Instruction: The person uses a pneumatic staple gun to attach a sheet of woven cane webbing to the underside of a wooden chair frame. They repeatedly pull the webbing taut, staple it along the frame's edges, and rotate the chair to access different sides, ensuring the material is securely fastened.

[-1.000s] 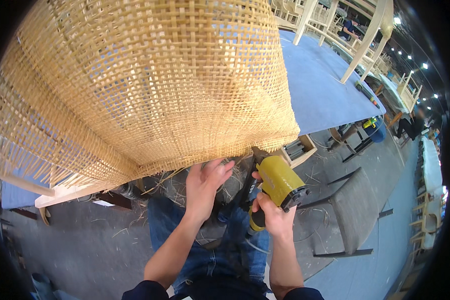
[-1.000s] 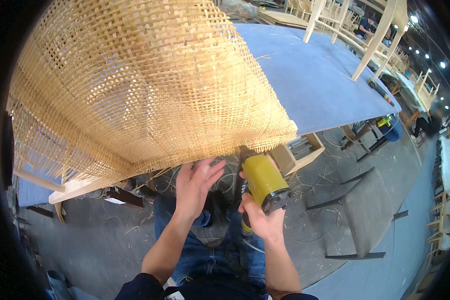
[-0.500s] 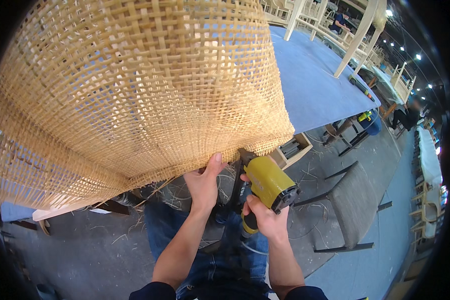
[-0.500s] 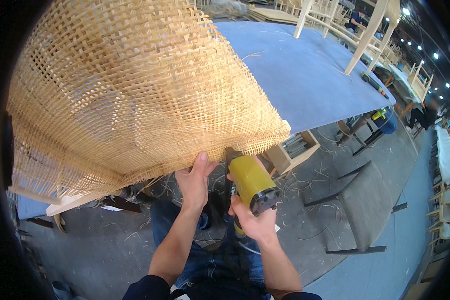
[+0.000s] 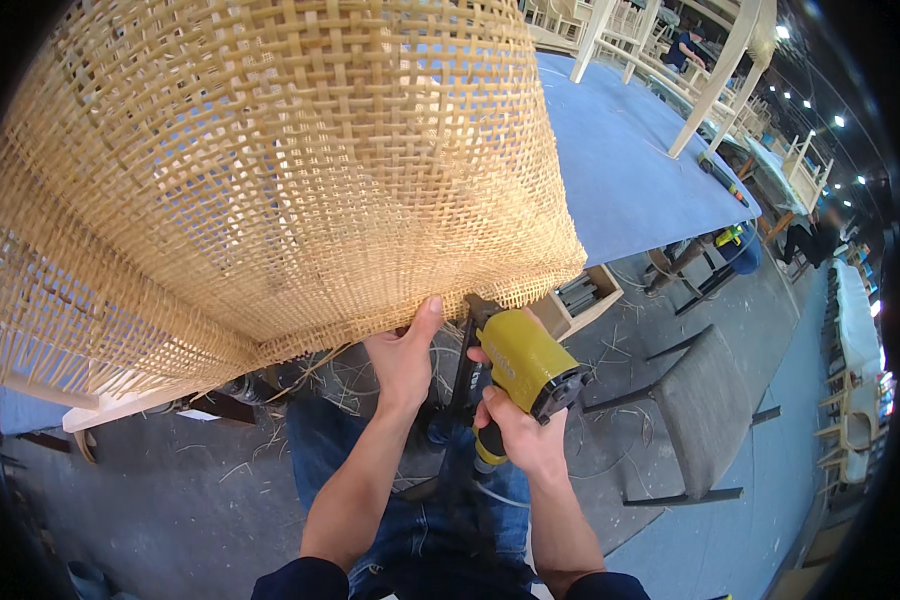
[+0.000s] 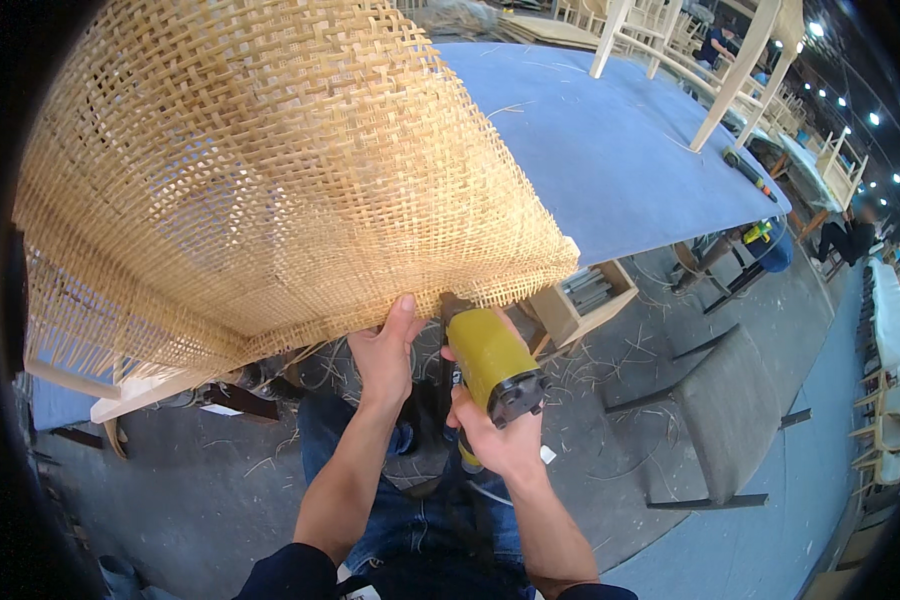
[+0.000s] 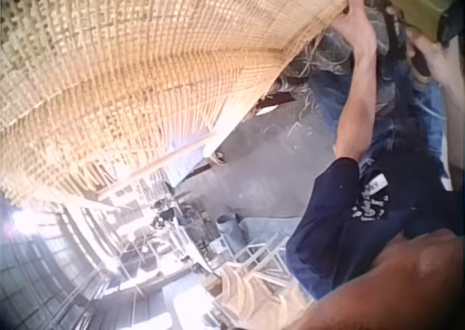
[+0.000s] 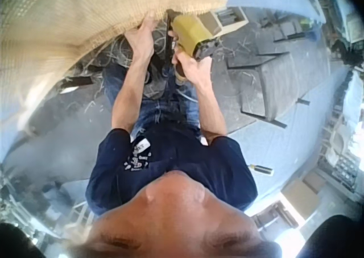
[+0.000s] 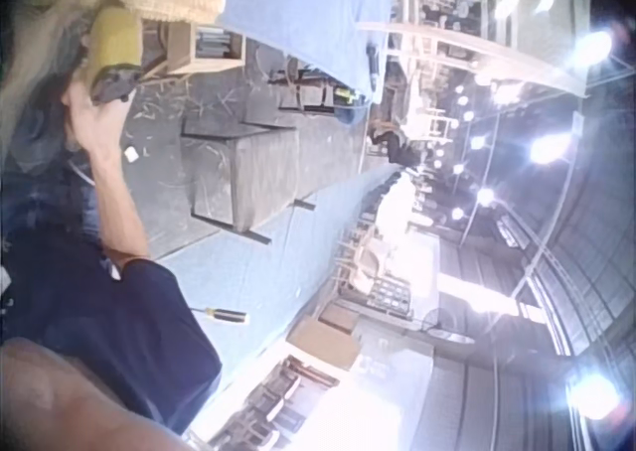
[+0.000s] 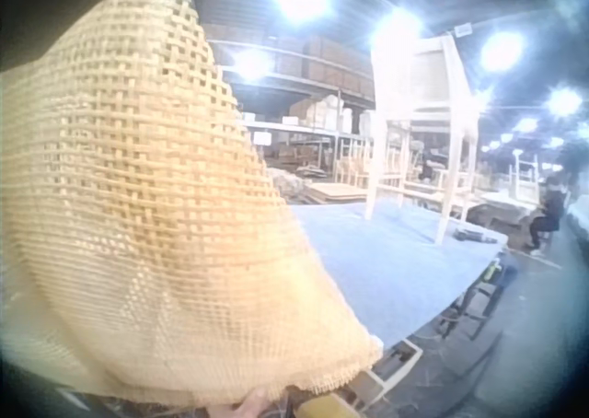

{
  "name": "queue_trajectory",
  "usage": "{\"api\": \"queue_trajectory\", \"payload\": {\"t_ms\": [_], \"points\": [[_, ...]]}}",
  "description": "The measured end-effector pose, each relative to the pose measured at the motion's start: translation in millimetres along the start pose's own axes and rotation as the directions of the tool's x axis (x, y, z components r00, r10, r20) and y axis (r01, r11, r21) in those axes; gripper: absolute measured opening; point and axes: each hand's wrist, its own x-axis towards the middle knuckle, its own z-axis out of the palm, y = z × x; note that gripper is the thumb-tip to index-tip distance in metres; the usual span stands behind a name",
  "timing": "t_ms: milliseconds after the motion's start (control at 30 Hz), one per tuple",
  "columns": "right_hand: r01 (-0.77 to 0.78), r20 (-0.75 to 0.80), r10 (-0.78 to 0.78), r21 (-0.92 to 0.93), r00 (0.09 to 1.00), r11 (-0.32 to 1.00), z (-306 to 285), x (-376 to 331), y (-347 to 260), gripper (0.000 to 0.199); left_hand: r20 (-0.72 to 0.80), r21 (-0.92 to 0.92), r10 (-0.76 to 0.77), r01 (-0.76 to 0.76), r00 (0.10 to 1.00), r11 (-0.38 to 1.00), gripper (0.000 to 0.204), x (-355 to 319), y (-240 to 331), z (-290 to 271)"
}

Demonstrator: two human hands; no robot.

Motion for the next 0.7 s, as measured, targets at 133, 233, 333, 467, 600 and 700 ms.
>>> {"api": "queue_trajectory", "payload": {"t_ms": [133, 233, 333, 467, 600, 700], "points": [[-0.01, 0.015, 0.01, 0.032, 1.0, 0.999, -2, 5, 5, 0.081, 0.005, 0.009, 0.03, -0.03, 1.0, 1.0, 0.039, 0, -2, 0], [-0.053, 0.055, 0.057, -0.073, 0.997, 0.996, -5, 7, 7, 0.082, -0.031, 0.02, -0.003, 0.003, 1.0, 1.0, 0.038, -2, -4, 0], [-0.039, 0.057, 0.04, -0.026, 0.998, 0.999, -3, 7, 6, 0.083, -0.01, 0.01, -0.005, 0.005, 1.0, 1.0, 0.038, -1, -2, 1], [-0.014, 0.025, 0.013, 0.031, 1.0, 0.999, 7, -1, 1, 0.083, -0.008, -0.017, 0.002, -0.003, 1.0, 1.0, 0.039, 1, 2, 0], [-0.032, 0.016, 0.032, 0.041, 0.999, 0.999, 12, -3, -1, 0.083, 0.002, 0.068, -0.009, 0.009, 1.0, 0.998, 0.039, 2, 2, -2], [-0.041, 0.042, 0.039, 0.056, 0.998, 0.998, 10, 0, 3, 0.083, -0.005, 0.052, 0.006, -0.006, 1.0, 0.999, 0.038, 1, -1, -2]]}}
